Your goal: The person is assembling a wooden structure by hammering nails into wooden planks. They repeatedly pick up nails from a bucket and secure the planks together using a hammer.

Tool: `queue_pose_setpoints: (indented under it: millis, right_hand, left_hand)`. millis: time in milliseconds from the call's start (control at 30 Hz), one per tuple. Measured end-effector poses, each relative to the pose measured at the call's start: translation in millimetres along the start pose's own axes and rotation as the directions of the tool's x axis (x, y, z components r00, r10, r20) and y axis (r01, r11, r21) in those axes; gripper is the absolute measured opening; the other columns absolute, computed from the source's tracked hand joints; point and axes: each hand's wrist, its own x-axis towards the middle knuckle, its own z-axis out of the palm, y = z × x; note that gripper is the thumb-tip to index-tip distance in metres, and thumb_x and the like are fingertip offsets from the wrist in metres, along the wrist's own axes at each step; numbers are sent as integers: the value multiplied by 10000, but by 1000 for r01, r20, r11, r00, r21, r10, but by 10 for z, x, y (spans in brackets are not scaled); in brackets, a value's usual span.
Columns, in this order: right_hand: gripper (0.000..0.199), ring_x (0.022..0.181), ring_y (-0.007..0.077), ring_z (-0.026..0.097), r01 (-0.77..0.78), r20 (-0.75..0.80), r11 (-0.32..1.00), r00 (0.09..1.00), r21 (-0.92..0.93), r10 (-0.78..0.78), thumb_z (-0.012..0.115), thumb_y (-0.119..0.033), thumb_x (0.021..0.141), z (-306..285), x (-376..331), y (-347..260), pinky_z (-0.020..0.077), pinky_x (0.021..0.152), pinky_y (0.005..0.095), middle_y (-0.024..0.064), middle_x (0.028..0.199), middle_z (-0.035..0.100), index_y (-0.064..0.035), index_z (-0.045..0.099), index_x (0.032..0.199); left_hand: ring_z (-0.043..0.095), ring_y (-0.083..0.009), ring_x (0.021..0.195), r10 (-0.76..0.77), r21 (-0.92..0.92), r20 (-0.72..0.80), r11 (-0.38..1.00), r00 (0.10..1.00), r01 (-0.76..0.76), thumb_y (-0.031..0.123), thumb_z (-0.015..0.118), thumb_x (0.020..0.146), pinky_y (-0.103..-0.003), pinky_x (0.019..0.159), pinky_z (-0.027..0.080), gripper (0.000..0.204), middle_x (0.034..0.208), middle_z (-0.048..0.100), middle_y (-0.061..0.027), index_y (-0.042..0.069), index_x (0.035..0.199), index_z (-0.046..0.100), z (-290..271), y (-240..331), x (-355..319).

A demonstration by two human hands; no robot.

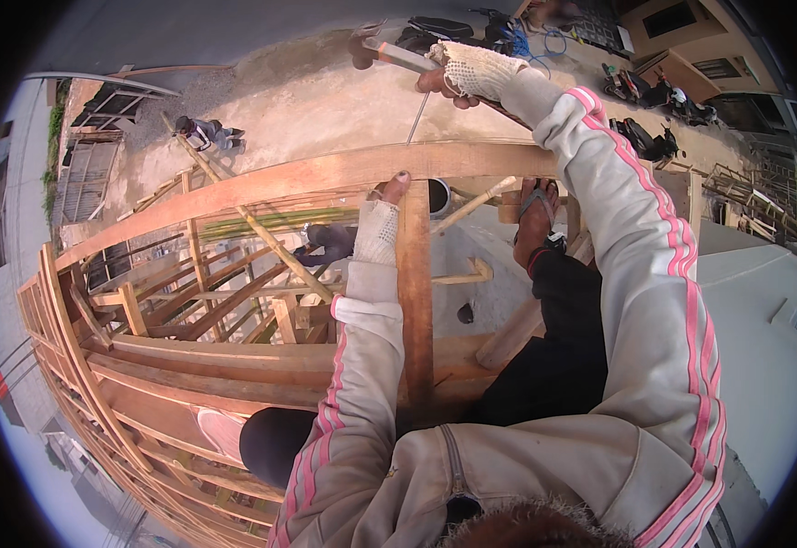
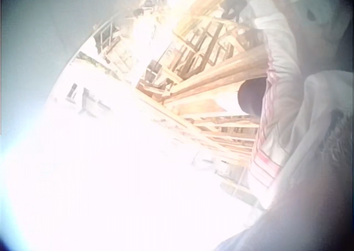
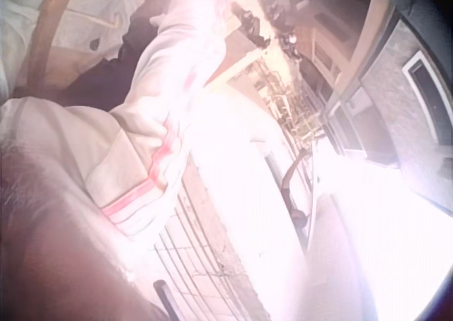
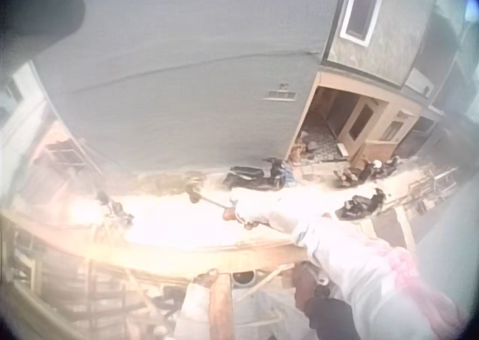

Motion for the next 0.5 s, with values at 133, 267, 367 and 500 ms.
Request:
queue_pose_setpoints:
  millis: [133, 267, 367, 500]
  right_hand:
    - [303, 465, 120, 487, 134, -1, 983, 991, 124, -135, 753, -292, 892, -42, 161, 13, 348, 405, 305, -8, 598, 474, -32, 601, 926]
    - [320, 535, 142, 503, 86, -13, 994, 996, -67, -87, 717, -346, 884, -208, 369, -51, 383, 493, 336, 5, 648, 500, -53, 596, 928]
    - [302, 441, 120, 457, 120, 2, 992, 993, 38, -120, 742, -291, 898, -185, 449, -41, 329, 395, 314, -20, 575, 439, -19, 613, 897]
    - [308, 429, 106, 454, 118, 37, 993, 992, 12, -118, 736, -298, 898, 55, 435, 24, 349, 395, 311, -31, 542, 431, -24, 632, 992]
  left_hand:
    - [511, -254, 1272, -85, 120, -37, 989, 996, 89, 519, 777, 850, -376, 1117, 367, 745, 1348, 580, -154, -21, 1337, 615, 21, 116, -51]
    - [472, -251, 1299, -71, 71, -13, 995, 997, 72, 553, 778, 836, -381, 1136, 335, 777, 1372, 549, -163, -20, 1335, 619, 42, 177, -88]
    - [552, -243, 1207, -57, 16, -47, 998, 997, 58, 466, 797, 855, -383, 1074, 407, 639, 1275, 629, -146, -17, 1253, 672, 46, 132, -97]
    - [608, -227, 1135, -49, -79, -29, 996, 998, 46, 393, 817, 865, -367, 1027, 459, 572, 1235, 667, -130, -13, 1243, 680, 24, 26, -51]
